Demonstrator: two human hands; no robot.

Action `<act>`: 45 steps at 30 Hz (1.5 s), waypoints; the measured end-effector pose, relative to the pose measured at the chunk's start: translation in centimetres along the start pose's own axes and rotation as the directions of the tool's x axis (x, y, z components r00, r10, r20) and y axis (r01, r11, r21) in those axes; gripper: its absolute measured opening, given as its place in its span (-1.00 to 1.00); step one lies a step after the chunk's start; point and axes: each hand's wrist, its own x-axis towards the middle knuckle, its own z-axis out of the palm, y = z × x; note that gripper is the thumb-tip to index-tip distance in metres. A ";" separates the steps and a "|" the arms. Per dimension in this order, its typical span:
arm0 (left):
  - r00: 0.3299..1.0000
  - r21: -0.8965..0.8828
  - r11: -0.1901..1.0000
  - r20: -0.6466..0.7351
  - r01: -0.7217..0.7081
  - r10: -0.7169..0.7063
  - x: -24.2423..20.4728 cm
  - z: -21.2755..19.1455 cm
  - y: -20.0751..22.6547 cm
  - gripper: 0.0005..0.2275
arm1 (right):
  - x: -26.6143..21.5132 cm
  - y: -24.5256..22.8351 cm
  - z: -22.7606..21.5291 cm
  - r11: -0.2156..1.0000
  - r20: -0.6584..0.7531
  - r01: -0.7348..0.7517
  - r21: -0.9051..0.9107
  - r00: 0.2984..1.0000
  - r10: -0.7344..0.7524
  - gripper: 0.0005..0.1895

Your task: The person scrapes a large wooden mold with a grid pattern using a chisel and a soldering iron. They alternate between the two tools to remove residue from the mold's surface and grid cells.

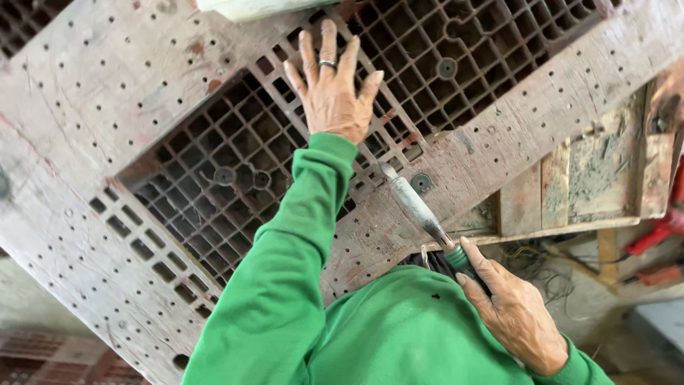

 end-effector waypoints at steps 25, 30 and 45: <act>0.907 0.039 0.941 0.282 -0.335 0.311 -3.5 -3.5 -2.7 -0.24 | -1.2 -0.2 2.9 0.907 -0.060 -0.066 0.416 0.993 0.100 -0.43; 0.911 0.043 0.941 0.269 -0.336 0.313 -3.6 -3.2 -3.2 -0.26 | -2.3 -0.1 3.7 0.816 0.065 -0.371 0.443 0.921 0.384 -0.38; 0.911 0.036 0.938 0.253 -0.344 0.324 -3.5 -2.6 -3.6 -0.26 | -2.0 -0.8 3.2 0.877 0.067 -0.318 0.360 0.947 0.316 -0.38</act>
